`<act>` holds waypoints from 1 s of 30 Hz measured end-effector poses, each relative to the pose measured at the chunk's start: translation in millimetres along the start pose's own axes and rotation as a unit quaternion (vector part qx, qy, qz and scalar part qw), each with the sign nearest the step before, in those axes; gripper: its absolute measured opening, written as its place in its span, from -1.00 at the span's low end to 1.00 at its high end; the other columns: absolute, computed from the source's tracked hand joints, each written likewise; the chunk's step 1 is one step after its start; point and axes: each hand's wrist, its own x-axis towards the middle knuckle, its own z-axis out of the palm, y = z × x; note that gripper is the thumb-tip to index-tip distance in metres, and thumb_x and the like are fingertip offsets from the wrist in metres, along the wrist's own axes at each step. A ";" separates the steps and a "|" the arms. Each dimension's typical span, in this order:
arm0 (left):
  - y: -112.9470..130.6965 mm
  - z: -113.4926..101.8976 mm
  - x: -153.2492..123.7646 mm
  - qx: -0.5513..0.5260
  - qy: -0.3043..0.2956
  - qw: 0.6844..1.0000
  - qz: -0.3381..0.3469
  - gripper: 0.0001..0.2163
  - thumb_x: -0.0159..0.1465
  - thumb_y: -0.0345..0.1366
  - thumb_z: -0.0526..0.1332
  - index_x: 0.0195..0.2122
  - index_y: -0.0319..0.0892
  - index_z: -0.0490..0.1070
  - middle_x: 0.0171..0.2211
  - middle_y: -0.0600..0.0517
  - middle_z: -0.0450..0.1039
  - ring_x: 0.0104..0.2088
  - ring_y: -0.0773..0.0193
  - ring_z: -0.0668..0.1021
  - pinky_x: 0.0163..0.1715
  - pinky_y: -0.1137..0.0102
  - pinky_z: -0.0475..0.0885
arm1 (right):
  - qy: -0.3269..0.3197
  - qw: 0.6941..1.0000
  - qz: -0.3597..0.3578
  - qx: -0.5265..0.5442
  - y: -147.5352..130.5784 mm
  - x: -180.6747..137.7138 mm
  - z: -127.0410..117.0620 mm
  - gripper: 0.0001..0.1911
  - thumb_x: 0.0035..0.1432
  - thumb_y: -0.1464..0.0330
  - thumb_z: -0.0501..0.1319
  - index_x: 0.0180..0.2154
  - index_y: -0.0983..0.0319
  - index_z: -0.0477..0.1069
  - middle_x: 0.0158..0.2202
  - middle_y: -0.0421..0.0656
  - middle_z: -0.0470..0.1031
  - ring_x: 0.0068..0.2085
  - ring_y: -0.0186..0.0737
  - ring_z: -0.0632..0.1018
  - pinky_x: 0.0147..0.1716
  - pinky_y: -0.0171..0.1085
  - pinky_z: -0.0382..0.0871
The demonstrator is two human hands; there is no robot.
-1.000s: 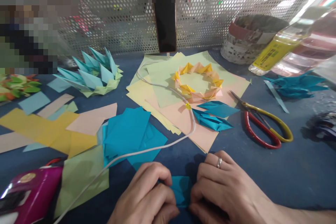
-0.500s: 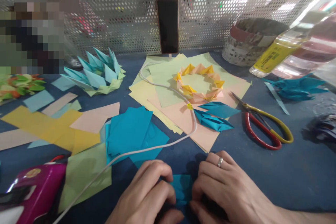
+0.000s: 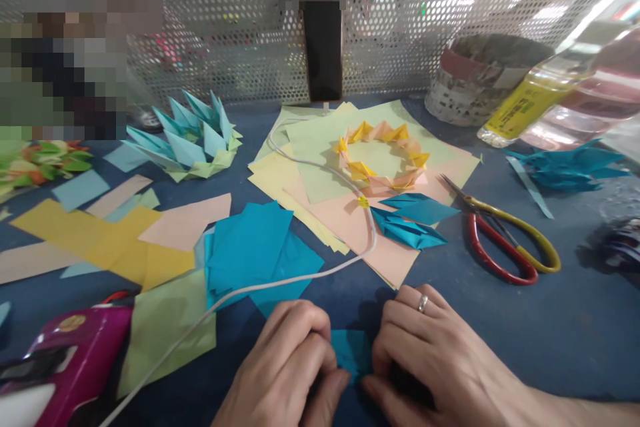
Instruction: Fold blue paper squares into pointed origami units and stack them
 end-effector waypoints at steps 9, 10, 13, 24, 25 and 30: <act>1.0 -6.1 1.0 0.016 -0.019 1.000 -0.009 -0.83 0.23 -0.56 0.16 -0.38 -0.13 0.27 -0.28 0.09 0.33 -0.22 0.39 0.47 -0.23 0.55 0.41 | 0.006 0.996 0.059 0.069 -1.9 1.4 -8.7 -0.68 -0.04 0.58 0.34 -0.29 0.12 0.36 -0.37 -0.34 0.48 -0.29 -0.27 0.47 -0.25 -0.26 0.26; 0.8 -6.4 1.0 0.017 -0.019 1.000 -0.007 -0.83 0.22 -0.56 0.16 -0.38 -0.13 0.27 -0.28 0.09 0.34 -0.22 0.38 0.47 -0.23 0.55 0.41 | 0.003 0.995 0.061 0.073 -2.0 1.8 -9.3 -0.68 -0.03 0.59 0.33 -0.29 0.11 0.35 -0.37 -0.35 0.48 -0.30 -0.27 0.47 -0.25 -0.26 0.27; -0.4 -6.9 1.3 0.011 -0.015 1.000 -0.007 -0.83 0.23 -0.56 0.16 -0.39 -0.13 0.28 -0.29 0.10 0.34 -0.22 0.38 0.47 -0.21 0.54 0.41 | 0.005 0.995 0.068 0.076 -2.0 1.7 -8.7 -0.71 0.06 0.58 0.29 -0.26 0.11 0.35 -0.36 -0.34 0.47 -0.30 -0.27 0.47 -0.25 -0.26 0.28; 11.2 -5.0 20.2 0.067 0.066 0.996 -0.001 -0.87 0.29 -0.28 0.20 -0.42 -0.09 0.35 -0.37 0.06 0.38 -0.27 0.27 0.51 -0.28 0.49 0.49 | 0.031 0.997 0.049 0.058 -0.6 3.5 -3.9 -0.55 -0.15 0.58 0.47 -0.28 0.11 0.35 -0.33 -0.36 0.47 -0.27 -0.24 0.47 -0.28 -0.27 0.23; 11.9 -5.2 21.4 0.068 0.066 0.996 -0.002 -0.87 0.29 -0.27 0.20 -0.42 -0.08 0.35 -0.37 0.06 0.38 -0.26 0.26 0.51 -0.27 0.49 0.49 | 0.028 0.997 0.052 0.059 -0.6 3.8 -4.1 -0.55 -0.14 0.58 0.47 -0.28 0.11 0.35 -0.33 -0.36 0.48 -0.26 -0.24 0.48 -0.28 -0.26 0.23; 6.3 -5.2 12.7 0.058 0.049 0.997 -0.015 -0.90 0.28 -0.35 0.17 -0.39 -0.07 0.32 -0.35 0.07 0.38 -0.25 0.27 0.52 -0.27 0.51 0.48 | 0.028 0.996 0.054 0.060 -0.3 3.4 -4.8 -0.56 -0.13 0.59 0.46 -0.28 0.11 0.36 -0.33 -0.36 0.47 -0.27 -0.24 0.47 -0.27 -0.26 0.23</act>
